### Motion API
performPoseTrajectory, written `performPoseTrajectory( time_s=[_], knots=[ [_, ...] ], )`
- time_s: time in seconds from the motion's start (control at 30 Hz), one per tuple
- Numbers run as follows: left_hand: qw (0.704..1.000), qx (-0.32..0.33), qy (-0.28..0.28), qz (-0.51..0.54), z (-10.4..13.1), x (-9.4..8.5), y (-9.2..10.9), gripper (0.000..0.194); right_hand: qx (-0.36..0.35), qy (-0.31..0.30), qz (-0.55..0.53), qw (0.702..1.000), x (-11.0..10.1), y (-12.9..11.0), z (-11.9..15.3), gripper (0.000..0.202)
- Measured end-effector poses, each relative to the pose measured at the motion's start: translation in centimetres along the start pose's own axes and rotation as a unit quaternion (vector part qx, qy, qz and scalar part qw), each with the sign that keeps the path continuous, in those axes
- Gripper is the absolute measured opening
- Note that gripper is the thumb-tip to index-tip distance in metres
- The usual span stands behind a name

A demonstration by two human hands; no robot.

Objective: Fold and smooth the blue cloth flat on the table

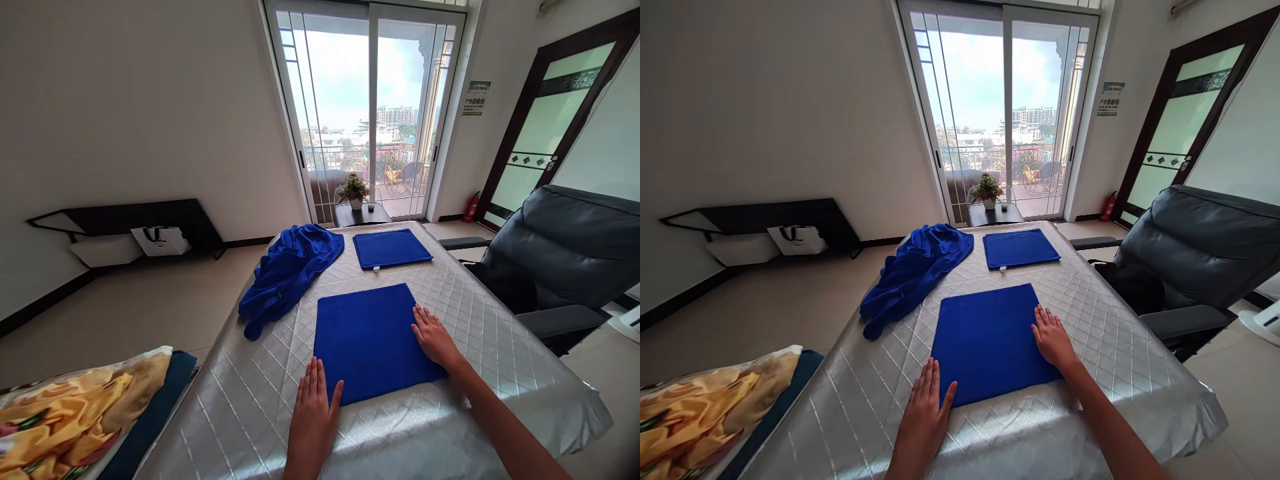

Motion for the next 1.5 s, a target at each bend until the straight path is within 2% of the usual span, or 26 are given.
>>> performPoseTrajectory(
  time_s=[0.13, 0.23, 0.3, 0.37, 0.43, 0.5, 0.57, 0.63, 0.7, 0.77, 0.87, 1.03, 1.17, 1.3, 1.4, 1.5],
  knots=[
    [1.0, -0.008, -0.014, 0.007, -0.7, -0.4, -0.6, 0.078, -0.002, 0.009, -0.014, 1.0, 1.8, 0.3, -0.1, 0.064],
    [1.0, 0.006, -0.011, 0.01, -2.7, -1.1, 1.2, 0.078, -0.006, 0.01, -0.022, 1.0, 2.1, 0.4, -0.1, 0.064],
    [0.999, 0.041, -0.013, 0.013, -4.6, -1.4, 4.2, 0.076, -0.006, 0.01, -0.021, 1.0, 2.1, 0.5, -0.2, 0.064],
    [0.993, 0.107, -0.041, 0.023, -6.7, -1.2, 8.3, 0.072, -0.006, 0.014, -0.02, 1.0, 2.1, 0.5, -0.3, 0.063],
    [0.981, 0.174, -0.074, 0.035, -8.6, -0.5, 12.6, 0.069, -0.007, 0.018, -0.019, 1.0, 2.1, 0.6, -0.3, 0.063],
    [0.972, 0.211, -0.095, 0.038, -10.2, 0.5, 16.1, 0.071, -0.009, 0.021, -0.017, 1.0, 2.1, 0.6, -0.2, 0.063],
    [0.969, 0.219, -0.103, 0.039, -11.3, 1.7, 18.4, 0.073, -0.011, 0.02, -0.016, 1.0, 2.1, 0.5, -0.2, 0.063],
    [0.971, 0.209, -0.108, 0.029, -11.8, 2.6, 19.1, 0.075, -0.012, 0.019, -0.019, 1.0, 2.0, 0.5, -0.2, 0.063],
    [0.975, 0.193, -0.109, 0.012, -12.0, 3.2, 18.4, 0.076, -0.009, 0.017, -0.023, 1.0, 2.0, 0.4, -0.3, 0.062],
    [0.979, 0.178, -0.102, -0.001, -12.1, 3.4, 16.7, 0.075, -0.005, 0.018, -0.021, 1.0, 2.1, 0.4, -0.3, 0.062],
    [0.985, 0.15, -0.087, -0.013, -12.0, 2.9, 13.0, 0.074, 0.0, 0.018, -0.014, 1.0, 2.3, 0.4, -0.4, 0.061],
    [0.993, 0.072, -0.08, -0.048, -11.8, 1.1, 6.2, 0.078, 0.001, 0.014, -0.007, 1.0, 2.5, 0.5, -0.4, 0.06],
    [0.995, 0.035, -0.078, -0.051, -11.2, -0.2, 2.2, 0.087, 0.004, 0.013, -0.015, 1.0, 2.6, 0.6, -0.4, 0.062],
    [0.998, 0.011, -0.056, -0.036, -10.9, -0.3, 0.4, 0.087, -0.002, 0.019, -0.002, 1.0, 2.8, 0.6, -0.4, 0.063],
    [0.999, 0.004, -0.04, -0.022, -10.8, 0.2, 0.0, 0.085, -0.003, 0.023, 0.003, 1.0, 3.0, 0.7, -0.3, 0.063],
    [1.0, 0.009, -0.022, -0.01, -10.8, 0.8, -0.2, 0.084, -0.002, 0.002, 0.01, 1.0, 2.7, 0.7, -0.4, 0.063]
  ],
)
Point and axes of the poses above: each hand's wrist, its own z-axis away from the middle knuckle, its own x-axis out of the palm, y = z × x, the point moved 1 cm from there along -z, towards the middle knuckle, and after that the axes turned 4 degrees about z, right-handed, at the moved point
